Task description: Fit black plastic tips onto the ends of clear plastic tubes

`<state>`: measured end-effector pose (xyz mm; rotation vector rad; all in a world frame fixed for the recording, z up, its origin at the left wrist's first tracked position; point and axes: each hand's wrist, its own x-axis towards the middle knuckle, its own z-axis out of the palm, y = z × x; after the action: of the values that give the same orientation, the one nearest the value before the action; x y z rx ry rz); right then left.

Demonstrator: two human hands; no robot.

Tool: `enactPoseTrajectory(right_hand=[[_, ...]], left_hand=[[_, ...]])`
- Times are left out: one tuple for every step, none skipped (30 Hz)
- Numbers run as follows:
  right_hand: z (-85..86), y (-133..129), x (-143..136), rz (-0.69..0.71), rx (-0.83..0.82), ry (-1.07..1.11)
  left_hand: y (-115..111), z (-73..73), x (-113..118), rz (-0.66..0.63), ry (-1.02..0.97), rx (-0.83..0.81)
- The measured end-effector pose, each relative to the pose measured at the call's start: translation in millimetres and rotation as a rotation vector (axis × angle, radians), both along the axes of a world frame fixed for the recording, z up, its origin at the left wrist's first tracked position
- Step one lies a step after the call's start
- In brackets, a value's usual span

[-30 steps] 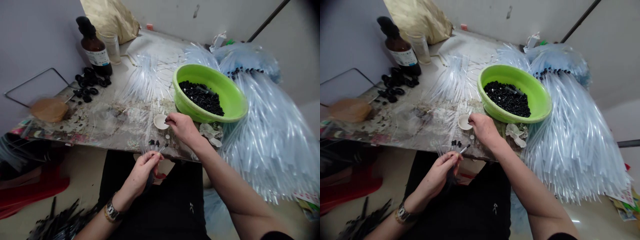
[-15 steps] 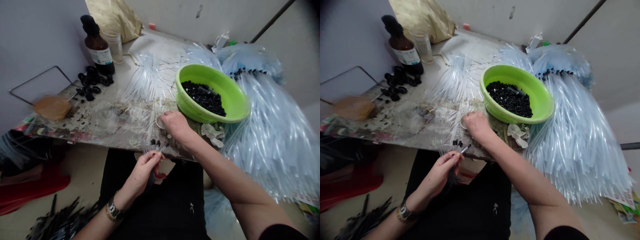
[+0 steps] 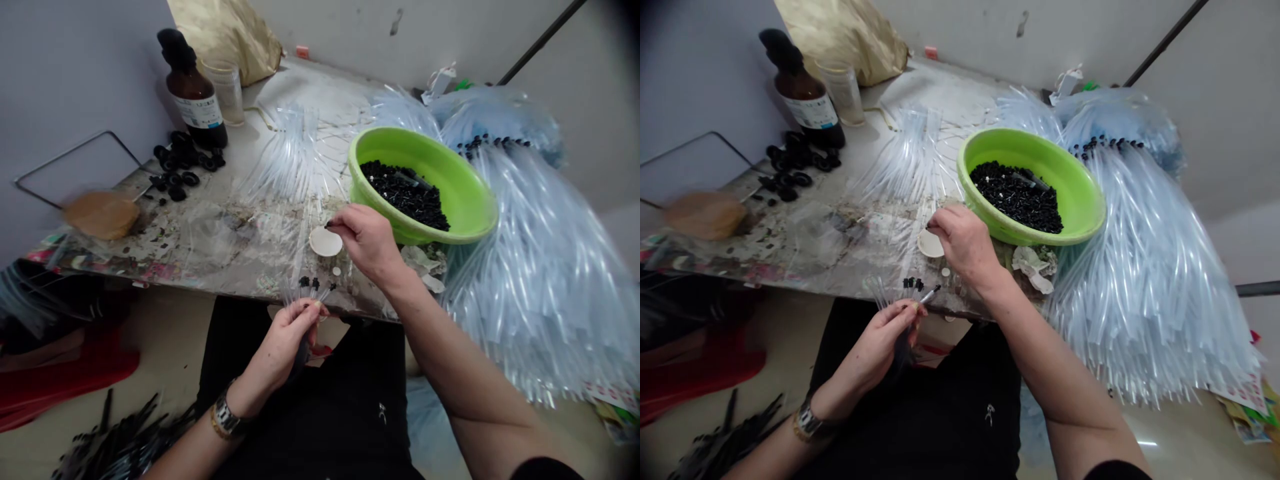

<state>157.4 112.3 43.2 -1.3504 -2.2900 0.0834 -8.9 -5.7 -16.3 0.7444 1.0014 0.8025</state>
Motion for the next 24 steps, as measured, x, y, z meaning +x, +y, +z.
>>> enactPoseTrajectory(right_hand=[[-2.2,-2,0,0.001,-0.015,-0.047],[-4.4,-3,0,0.007,-0.043,-0.110],[-6.2,-5,0,0.012,-0.074,-0.166],[-6.9,-8,1,0.012,-0.100,-0.195],[-6.4,-10,2,0.010,-0.118,-0.185],[-4.5,-14,3,0.008,-0.128,-0.138],[-1.5,-18,4,0.010,-0.137,-0.067],[2.3,-22,6,0.014,-0.150,0.013],[6.4,-27,7,0.025,-0.171,0.093],[10.4,-32,8,0.041,-0.200,0.164],[13.8,-38,10,0.059,-0.234,0.226],[16.6,-43,11,0.075,-0.270,0.273],[18.6,-48,13,0.091,-0.304,0.309],[19.9,-53,14,0.103,-0.333,0.338],[20.8,-57,16,0.109,-0.357,0.358],[21.3,-61,17,0.111,-0.379,0.373],[21.6,-64,19,0.110,-0.396,0.383],[21.9,-67,20,0.107,-0.411,0.389],[22.0,-69,22,0.105,-0.424,0.392],[22.1,-71,23,0.106,-0.434,0.390],[22.0,-72,24,0.108,-0.442,0.385],[21.8,-73,24,0.112,-0.447,0.380],[21.3,-74,25,0.115,-0.449,0.376],[20.8,-74,25,0.118,-0.451,0.372]], left_hand=[[0,-0.2,0,-0.001,0.006,0.009],[0,-0.3,1,0.002,0.011,0.018],[-1,-0.3,1,0.008,0.012,0.026],[-1,-0.4,1,0.014,0.011,0.032],[-1,-0.4,1,0.020,0.007,0.036],[-1,-0.6,1,0.023,0.001,0.037],[-2,-0.7,1,0.024,-0.004,0.034],[-2,-0.9,1,0.023,-0.006,0.030],[-2,-1.0,1,0.021,-0.006,0.029],[-2,-0.9,1,0.019,-0.003,0.031],[-2,-0.7,1,0.016,0.001,0.036],[-2,-0.5,1,0.009,0.006,0.045],[-1,-0.2,1,0.002,0.012,0.055],[-1,0.0,2,-0.006,0.019,0.063],[-1,0.2,2,-0.014,0.026,0.070],[0,0.2,2,-0.022,0.034,0.075],[0,0.2,2,-0.031,0.042,0.077],[0,0.2,2,-0.041,0.052,0.078],[0,0.2,2,-0.050,0.060,0.078],[0,0.2,2,-0.058,0.067,0.079],[-1,0.4,3,-0.063,0.073,0.081],[-1,0.7,3,-0.065,0.078,0.083],[-1,1.1,3,-0.065,0.083,0.087],[-1,1.7,3,-0.064,0.090,0.092]])
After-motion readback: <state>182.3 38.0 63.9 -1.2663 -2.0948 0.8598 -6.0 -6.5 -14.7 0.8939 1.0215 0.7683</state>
